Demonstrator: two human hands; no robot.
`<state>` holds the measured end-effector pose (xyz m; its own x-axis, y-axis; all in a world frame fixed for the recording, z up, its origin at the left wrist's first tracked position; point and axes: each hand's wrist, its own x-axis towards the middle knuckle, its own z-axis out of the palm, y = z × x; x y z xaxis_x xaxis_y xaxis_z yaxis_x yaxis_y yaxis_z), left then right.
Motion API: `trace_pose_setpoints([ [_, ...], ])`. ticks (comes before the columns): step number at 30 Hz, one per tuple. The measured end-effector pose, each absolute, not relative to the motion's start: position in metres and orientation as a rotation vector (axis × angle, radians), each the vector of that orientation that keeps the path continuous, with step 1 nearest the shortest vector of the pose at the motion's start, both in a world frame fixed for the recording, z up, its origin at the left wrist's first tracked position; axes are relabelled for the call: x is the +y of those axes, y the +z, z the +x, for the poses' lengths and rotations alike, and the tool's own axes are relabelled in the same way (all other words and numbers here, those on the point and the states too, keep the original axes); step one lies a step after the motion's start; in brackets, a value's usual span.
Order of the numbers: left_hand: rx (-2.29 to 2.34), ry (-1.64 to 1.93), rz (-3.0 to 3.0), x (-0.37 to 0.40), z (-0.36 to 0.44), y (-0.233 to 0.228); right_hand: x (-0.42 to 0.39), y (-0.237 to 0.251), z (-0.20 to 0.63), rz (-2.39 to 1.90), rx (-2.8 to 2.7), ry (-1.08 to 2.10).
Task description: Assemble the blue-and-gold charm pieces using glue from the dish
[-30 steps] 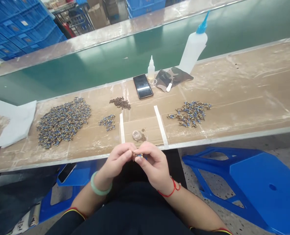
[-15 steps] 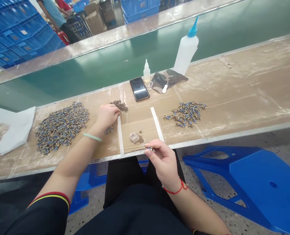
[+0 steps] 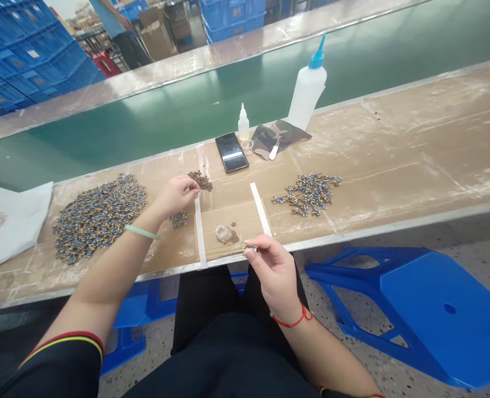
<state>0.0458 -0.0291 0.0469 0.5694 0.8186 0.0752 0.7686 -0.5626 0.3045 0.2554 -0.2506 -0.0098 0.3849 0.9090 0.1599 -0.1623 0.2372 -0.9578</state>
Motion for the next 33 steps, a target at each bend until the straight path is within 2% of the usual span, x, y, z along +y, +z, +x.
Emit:
trace_pose_setpoints([
  [5, 0.993, 0.896, 1.588, -0.068, 0.043, 0.051, -0.248, -0.011, 0.256, -1.084, -0.899, 0.871],
  [8, 0.839, 0.951, 1.252, -0.091, 0.05, 0.055, -0.243, -0.005, 0.254, -1.064, -0.932, 0.867],
  [12, 0.741, 0.959, 1.133, -0.11, 0.059, 0.062, -0.236, 0.01, 0.248, -1.029, -0.975, 0.835],
  [15, 0.719, 0.994, 1.177, -0.123, 0.065, 0.064, -0.232, 0.02, 0.242, -0.98, -0.992, 0.812],
  [19, 0.802, 1.255, 1.557, -0.15, 0.078, 0.061, -0.22, 0.03, 0.231, -0.972, -0.906, 0.859],
  [26, 0.673, 1.675, 2.442, -0.185, 0.094, 0.041, -0.19, 0.046, 0.211, -0.862, -0.597, 1.213],
  [29, 0.649, 1.709, 2.492, -0.193, 0.097, 0.032, -0.187, 0.048, 0.206, -0.793, -0.491, 1.31],
  [33, 0.771, 1.555, 2.227, -0.215, 0.106, 0.035, -0.192, 0.047, 0.208, -0.854, -0.509, 1.103],
])
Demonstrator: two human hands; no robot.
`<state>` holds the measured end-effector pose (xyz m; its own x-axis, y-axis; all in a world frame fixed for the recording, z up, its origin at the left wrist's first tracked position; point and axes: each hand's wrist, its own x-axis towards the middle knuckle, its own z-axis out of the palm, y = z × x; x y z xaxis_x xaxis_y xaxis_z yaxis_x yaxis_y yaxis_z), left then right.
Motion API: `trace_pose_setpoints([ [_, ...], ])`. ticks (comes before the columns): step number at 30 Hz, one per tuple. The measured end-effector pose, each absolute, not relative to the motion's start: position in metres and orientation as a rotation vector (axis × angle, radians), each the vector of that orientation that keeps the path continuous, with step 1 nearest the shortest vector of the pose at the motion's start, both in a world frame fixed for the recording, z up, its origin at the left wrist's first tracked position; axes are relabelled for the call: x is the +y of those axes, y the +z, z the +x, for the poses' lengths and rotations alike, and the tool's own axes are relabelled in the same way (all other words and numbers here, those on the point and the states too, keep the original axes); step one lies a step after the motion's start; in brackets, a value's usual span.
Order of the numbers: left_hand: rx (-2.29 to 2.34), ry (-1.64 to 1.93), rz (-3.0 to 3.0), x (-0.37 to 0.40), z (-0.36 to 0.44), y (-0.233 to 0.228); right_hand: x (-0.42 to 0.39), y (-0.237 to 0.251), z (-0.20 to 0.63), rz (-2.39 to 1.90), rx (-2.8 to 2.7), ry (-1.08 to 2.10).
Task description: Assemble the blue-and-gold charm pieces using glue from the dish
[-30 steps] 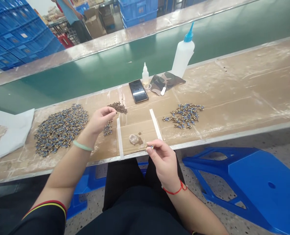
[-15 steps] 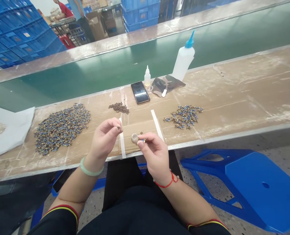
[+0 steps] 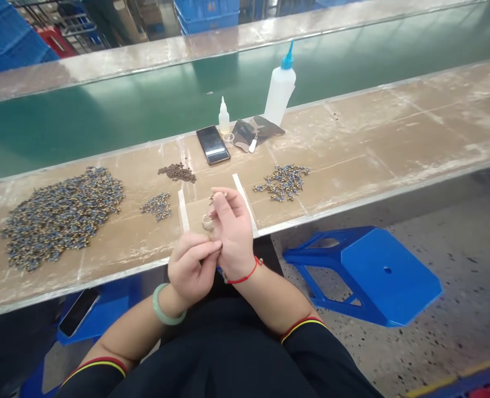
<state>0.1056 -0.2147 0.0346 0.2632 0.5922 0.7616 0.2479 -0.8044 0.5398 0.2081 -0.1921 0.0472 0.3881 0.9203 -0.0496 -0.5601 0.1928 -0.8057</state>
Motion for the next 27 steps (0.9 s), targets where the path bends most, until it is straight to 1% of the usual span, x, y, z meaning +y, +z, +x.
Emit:
trace_pose_setpoints([
  [5, 0.809, 1.211, 1.578, -0.232, 0.116, 0.054, -0.2, 0.049, 0.225, -0.977, -0.809, 0.543],
  [8, 0.784, 0.976, 1.232, -0.225, 0.118, 0.06, -0.206, 0.044, 0.245, -1.029, -1.026, 0.334],
  [12, 0.677, 0.726, 1.047, -0.21, 0.118, 0.068, -0.216, 0.036, 0.27, -1.069, -1.228, 0.36],
  [15, 0.612, 0.64, 1.155, -0.202, 0.115, 0.076, -0.223, 0.041, 0.272, -1.006, -1.281, 0.313],
  [19, 0.508, 0.591, 1.288, -0.196, 0.111, 0.084, -0.225, 0.061, 0.256, -0.89, -1.207, 0.205],
  [22, 0.474, 0.543, 1.299, -0.194, 0.109, 0.082, -0.225, 0.068, 0.25, -0.822, -1.241, 0.263],
  [27, 0.432, 0.539, 1.504, -0.19, 0.11, 0.075, -0.229, 0.056, 0.261, -0.764, -1.246, 0.4],
])
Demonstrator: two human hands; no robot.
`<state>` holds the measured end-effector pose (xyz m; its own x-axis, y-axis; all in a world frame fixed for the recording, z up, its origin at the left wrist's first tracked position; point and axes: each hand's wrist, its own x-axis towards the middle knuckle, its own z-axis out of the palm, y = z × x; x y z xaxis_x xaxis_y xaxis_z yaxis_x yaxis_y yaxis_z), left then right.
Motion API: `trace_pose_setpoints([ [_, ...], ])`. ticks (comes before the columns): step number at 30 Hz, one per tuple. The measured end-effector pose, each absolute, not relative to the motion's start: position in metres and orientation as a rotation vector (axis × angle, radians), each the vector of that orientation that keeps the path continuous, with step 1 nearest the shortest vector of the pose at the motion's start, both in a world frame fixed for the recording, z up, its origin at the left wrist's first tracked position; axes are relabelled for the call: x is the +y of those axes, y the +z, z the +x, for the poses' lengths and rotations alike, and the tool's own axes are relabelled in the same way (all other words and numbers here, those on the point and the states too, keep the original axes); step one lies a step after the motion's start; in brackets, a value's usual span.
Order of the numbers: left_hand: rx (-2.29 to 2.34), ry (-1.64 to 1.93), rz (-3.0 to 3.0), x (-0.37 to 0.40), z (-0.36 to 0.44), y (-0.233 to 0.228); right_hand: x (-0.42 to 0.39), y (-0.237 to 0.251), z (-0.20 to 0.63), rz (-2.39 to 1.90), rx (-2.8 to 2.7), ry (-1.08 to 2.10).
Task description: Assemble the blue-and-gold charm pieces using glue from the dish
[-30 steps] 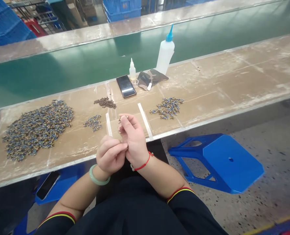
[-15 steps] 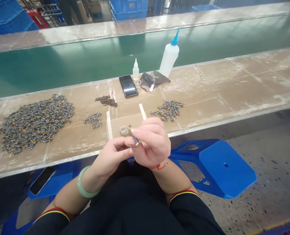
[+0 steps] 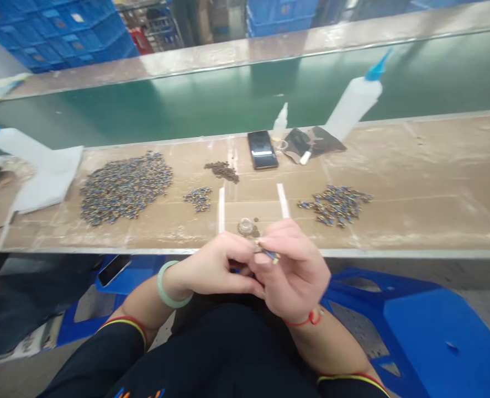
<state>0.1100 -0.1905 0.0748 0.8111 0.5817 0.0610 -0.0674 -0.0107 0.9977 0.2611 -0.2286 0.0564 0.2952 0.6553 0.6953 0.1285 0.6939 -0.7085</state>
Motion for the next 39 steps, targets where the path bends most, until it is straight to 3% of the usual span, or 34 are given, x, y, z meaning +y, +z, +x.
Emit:
trace_pose_setpoints([
  [7, 0.336, 0.545, 1.643, -0.176, 0.114, 0.076, -0.218, 0.056, 0.257, -0.648, -1.153, 0.552],
  [13, 0.315, 0.545, 1.196, -0.175, 0.109, 0.073, -0.207, 0.073, 0.237, -0.636, -1.109, 0.683],
  [18, 0.248, 0.845, 0.793, -0.183, 0.104, 0.051, -0.206, 0.068, 0.24, -0.66, -0.95, 0.837],
  [28, 0.253, 0.927, 0.729, -0.186, 0.095, 0.041, -0.217, 0.043, 0.271, -1.014, -0.994, 0.868],
  [39, 0.297, 1.091, 0.81, -0.201, 0.068, 0.005, -0.216, 0.035, 0.306, -1.414, -1.486, 0.81],
])
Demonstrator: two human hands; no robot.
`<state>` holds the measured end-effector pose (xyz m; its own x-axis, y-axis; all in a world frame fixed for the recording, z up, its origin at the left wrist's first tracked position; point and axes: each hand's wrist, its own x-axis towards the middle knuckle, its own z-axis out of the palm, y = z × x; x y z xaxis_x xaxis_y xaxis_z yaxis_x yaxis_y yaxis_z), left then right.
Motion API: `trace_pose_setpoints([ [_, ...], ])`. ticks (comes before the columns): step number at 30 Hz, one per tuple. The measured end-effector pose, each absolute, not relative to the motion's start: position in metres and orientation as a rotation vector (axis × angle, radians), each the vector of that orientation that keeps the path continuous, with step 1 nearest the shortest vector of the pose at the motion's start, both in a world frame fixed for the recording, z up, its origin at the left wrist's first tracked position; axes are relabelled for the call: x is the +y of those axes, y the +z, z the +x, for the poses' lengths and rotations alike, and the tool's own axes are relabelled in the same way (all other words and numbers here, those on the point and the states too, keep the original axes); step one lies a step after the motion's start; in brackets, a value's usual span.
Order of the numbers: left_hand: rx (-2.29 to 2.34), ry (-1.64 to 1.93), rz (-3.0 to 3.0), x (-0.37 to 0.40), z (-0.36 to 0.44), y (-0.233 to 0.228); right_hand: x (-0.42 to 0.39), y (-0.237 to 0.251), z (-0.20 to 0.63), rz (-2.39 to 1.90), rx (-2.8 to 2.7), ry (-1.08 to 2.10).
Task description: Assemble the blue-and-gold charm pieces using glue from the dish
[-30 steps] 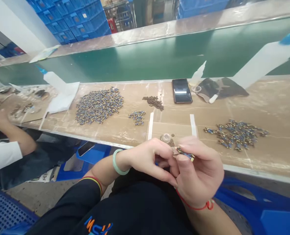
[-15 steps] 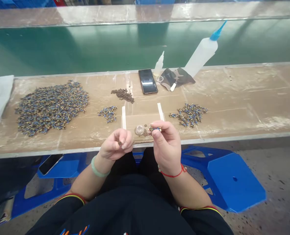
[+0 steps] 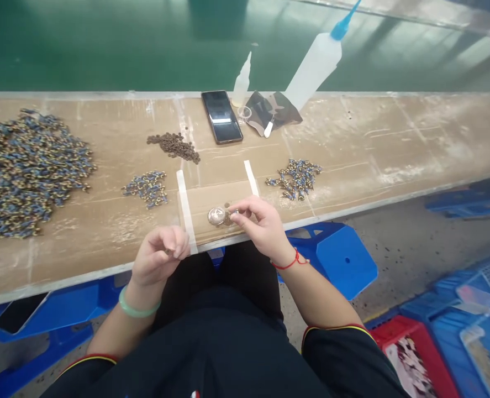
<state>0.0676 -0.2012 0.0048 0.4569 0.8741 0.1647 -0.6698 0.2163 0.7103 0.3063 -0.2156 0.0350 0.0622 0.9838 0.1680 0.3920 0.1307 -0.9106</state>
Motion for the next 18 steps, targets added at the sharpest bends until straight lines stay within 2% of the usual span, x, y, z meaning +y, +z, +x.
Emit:
trace_pose_setpoints([
  [18, 0.35, 1.067, 0.792, -0.212, 0.084, 0.008, -0.212, 0.044, 0.321, -1.362, -1.78, 0.64],
])
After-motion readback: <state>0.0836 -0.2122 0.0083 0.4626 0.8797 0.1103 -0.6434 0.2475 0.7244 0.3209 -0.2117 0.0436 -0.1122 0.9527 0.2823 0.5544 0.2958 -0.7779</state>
